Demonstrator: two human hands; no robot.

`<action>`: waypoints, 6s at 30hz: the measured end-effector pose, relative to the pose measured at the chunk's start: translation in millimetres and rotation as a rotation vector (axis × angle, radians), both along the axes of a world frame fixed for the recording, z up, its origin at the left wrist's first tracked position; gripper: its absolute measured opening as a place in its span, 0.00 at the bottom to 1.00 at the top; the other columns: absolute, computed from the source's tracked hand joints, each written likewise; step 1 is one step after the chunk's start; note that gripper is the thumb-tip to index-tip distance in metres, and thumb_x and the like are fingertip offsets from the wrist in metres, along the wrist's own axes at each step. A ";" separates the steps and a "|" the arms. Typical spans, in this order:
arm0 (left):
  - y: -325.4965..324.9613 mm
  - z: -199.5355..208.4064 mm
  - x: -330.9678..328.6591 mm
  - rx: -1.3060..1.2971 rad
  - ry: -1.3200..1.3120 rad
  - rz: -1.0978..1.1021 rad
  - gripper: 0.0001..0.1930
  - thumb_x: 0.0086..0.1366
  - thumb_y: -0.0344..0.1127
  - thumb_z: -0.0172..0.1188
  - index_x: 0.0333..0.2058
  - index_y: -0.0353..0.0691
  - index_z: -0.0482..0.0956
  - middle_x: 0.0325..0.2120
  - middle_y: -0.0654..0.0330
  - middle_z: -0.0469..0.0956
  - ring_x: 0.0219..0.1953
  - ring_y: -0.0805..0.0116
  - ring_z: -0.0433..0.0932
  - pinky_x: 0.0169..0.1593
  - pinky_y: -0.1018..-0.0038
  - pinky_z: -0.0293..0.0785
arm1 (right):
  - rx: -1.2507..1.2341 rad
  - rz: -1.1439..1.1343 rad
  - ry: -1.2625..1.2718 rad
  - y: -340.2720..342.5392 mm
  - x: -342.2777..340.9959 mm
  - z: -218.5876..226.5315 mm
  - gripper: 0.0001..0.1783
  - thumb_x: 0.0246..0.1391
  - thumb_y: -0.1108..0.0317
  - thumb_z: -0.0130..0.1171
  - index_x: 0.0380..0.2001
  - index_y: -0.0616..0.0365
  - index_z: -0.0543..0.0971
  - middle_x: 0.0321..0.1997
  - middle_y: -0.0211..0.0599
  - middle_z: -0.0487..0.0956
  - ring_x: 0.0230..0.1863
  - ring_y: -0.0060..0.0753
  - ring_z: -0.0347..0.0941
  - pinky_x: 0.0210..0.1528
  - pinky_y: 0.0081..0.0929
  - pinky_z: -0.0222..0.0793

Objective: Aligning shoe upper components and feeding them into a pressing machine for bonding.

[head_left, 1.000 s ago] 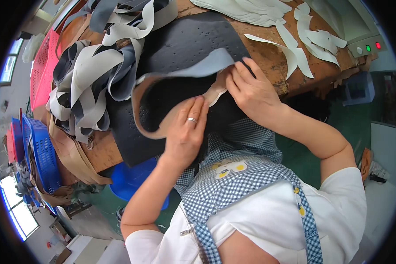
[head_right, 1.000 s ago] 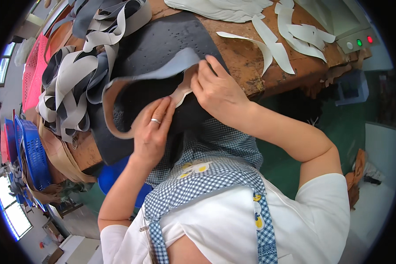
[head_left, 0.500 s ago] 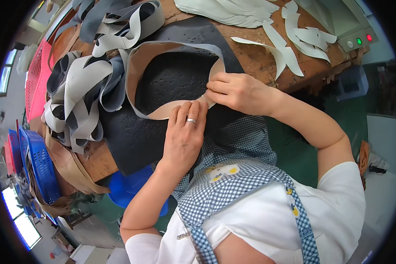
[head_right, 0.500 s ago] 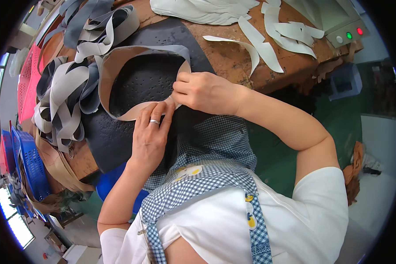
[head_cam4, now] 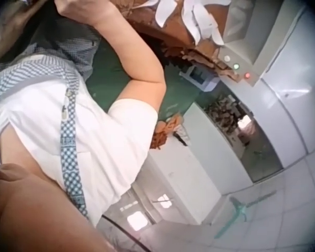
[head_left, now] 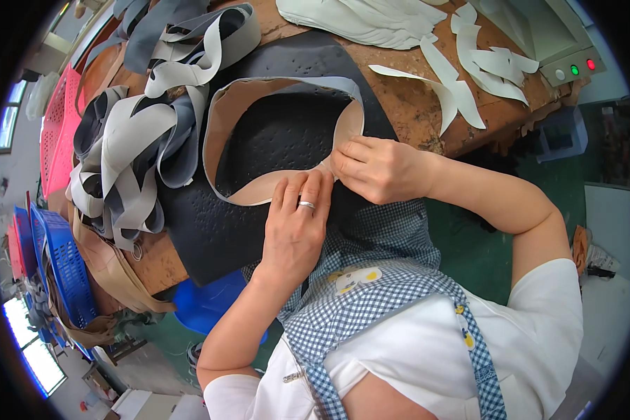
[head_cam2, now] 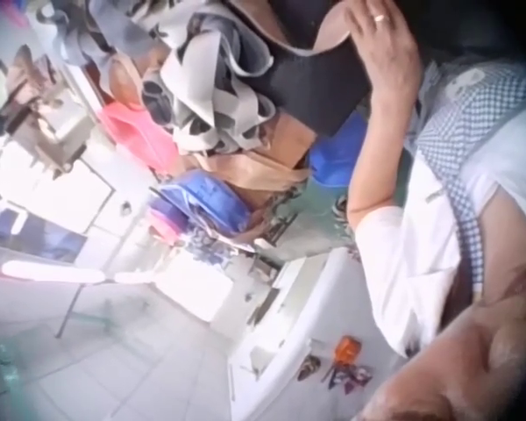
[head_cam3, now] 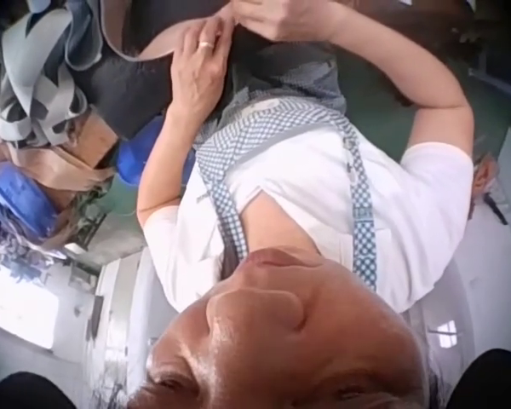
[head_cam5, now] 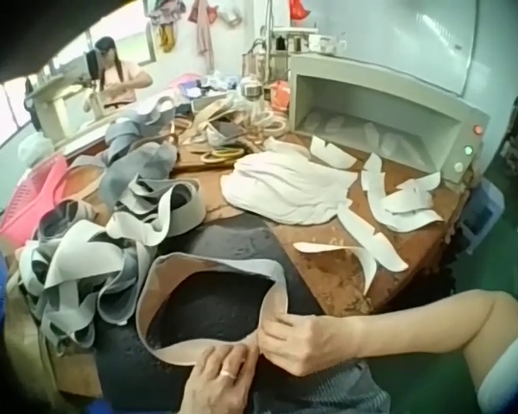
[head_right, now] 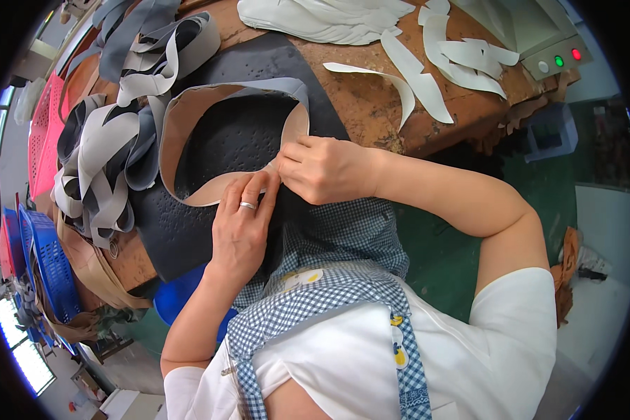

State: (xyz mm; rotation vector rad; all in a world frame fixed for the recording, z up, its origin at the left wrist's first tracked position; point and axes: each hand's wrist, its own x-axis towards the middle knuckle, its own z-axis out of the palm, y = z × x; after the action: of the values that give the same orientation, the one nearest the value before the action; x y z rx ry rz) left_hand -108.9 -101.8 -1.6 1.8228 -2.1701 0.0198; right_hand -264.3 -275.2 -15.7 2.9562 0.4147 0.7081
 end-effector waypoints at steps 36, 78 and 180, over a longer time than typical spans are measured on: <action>-37.4 10.5 -37.0 0.003 0.368 0.074 0.19 0.48 0.20 0.59 0.42 0.28 0.72 0.40 0.48 0.72 0.40 0.54 0.73 0.44 0.66 0.74 | 0.557 -0.498 -0.396 27.6 -7.9 -14.5 0.11 0.61 0.79 0.54 0.46 0.67 0.69 0.38 0.45 0.81 0.28 0.43 0.81 0.27 0.33 0.77; -34.9 22.2 1.2 0.515 1.138 0.415 0.17 0.69 0.30 0.53 0.54 0.32 0.74 0.32 0.50 0.79 0.35 0.63 0.81 0.43 0.69 0.76 | 0.514 -0.624 -0.178 23.7 7.7 -2.1 0.18 0.47 0.73 0.65 0.42 0.67 0.75 0.47 0.49 0.78 0.48 0.53 0.78 0.48 0.39 0.76; 19.2 -5.8 -25.5 0.096 1.002 0.773 0.05 0.60 0.28 0.66 0.29 0.32 0.80 0.18 0.60 0.81 0.19 0.75 0.81 0.25 0.80 0.76 | 0.452 -0.315 0.247 62.7 -9.3 -6.6 0.38 0.43 0.54 0.69 0.61 0.48 0.73 0.68 0.56 0.63 0.70 0.55 0.59 0.69 0.54 0.57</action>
State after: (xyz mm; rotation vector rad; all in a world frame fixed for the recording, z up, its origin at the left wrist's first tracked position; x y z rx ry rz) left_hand -134.4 -82.6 -7.4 1.9692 -0.7647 -0.6704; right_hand -273.6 -212.5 -22.3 3.4255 -0.2358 0.4475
